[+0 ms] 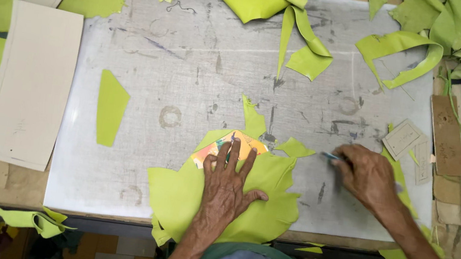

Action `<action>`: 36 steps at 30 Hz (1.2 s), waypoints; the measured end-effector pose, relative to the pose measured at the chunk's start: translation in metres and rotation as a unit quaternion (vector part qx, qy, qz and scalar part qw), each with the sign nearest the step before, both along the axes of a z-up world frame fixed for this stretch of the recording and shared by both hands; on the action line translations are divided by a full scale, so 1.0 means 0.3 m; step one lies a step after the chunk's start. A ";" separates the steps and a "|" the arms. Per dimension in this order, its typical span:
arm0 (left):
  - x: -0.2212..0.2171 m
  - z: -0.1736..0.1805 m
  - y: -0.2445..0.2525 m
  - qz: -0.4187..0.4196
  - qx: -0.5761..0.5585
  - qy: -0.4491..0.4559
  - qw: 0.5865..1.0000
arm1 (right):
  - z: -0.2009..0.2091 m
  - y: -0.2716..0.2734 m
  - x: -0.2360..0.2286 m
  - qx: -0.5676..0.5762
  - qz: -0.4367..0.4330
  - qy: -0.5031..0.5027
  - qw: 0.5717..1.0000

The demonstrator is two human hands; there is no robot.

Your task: The person uses a utility knife to cut shapes from a large sheet of lime-green fabric on a work table. They place paper templates on the fabric, trace around them, and cut out the pieces one by one.

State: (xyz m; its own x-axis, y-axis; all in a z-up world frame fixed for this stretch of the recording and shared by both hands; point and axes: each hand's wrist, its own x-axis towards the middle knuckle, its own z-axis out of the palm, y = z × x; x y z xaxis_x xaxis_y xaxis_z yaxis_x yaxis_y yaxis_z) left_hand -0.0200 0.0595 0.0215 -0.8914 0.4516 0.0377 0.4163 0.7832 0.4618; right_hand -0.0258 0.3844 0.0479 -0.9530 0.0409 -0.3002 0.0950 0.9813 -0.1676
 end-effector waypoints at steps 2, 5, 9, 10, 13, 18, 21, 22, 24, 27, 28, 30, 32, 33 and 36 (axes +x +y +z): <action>0.015 -0.010 -0.004 0.004 0.024 -0.005 1.000 | -0.025 -0.110 -0.034 -0.090 -0.034 0.107 0.990; 0.030 -0.024 -0.020 0.001 0.044 -0.001 0.999 | -0.082 -0.277 -0.040 -0.175 -0.065 0.176 0.967; 0.033 -0.037 -0.029 0.002 0.047 -0.008 0.999 | -0.097 -0.351 -0.067 -0.196 -0.039 0.198 0.960; 0.031 -0.039 -0.030 0.000 0.050 -0.012 0.999 | -0.101 -0.361 -0.090 -0.211 -0.001 0.230 0.950; 0.037 -0.039 -0.025 0.001 0.041 0.008 0.999 | -0.130 -0.418 -0.180 -0.235 0.070 0.283 0.927; 0.032 -0.037 -0.056 -0.010 0.012 0.039 0.999 | -0.126 -0.568 -0.254 -0.238 0.010 0.242 0.941; 0.043 -0.045 -0.060 -0.011 0.013 0.053 0.998 | -0.043 -0.616 -0.264 -0.158 -0.093 0.031 0.983; 0.041 -0.048 -0.058 -0.012 0.017 0.059 0.998 | -0.020 -0.652 -0.258 -0.240 -0.035 0.033 0.970; 0.041 -0.055 -0.064 -0.031 0.014 -0.069 0.997 | 0.011 -0.737 -0.234 -0.400 0.078 0.033 0.913; 0.036 -0.065 -0.075 -0.024 0.008 -0.019 0.999 | 0.037 -0.811 -0.237 -0.424 0.252 0.068 0.867; 0.043 -0.065 -0.074 -0.015 0.005 0.036 0.999 | 0.036 -0.821 -0.245 -0.356 0.228 0.096 0.901; 0.047 -0.060 -0.078 -0.021 0.017 0.070 0.997 | 0.023 -0.833 -0.270 -0.215 0.180 0.156 0.947; 0.052 -0.052 -0.085 -0.032 0.011 0.063 0.997 | -0.006 -0.841 -0.279 -0.187 0.165 0.086 0.965; 0.051 -0.048 -0.088 -0.039 0.000 0.041 0.998 | -0.023 -0.848 -0.281 -0.173 0.156 0.051 0.971; 0.045 -0.029 -0.084 -0.034 -0.001 0.015 0.999 | -0.051 -0.873 -0.297 -0.221 0.198 0.011 0.955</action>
State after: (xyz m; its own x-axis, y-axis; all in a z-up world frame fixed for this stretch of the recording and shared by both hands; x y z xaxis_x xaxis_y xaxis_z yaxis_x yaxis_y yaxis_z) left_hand -0.0066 0.0343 0.0127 -0.8567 0.5119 0.0628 0.4828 0.7532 0.4467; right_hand -0.1148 0.1225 0.0325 -0.8739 -0.4501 -0.1840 -0.2772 0.7720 -0.5720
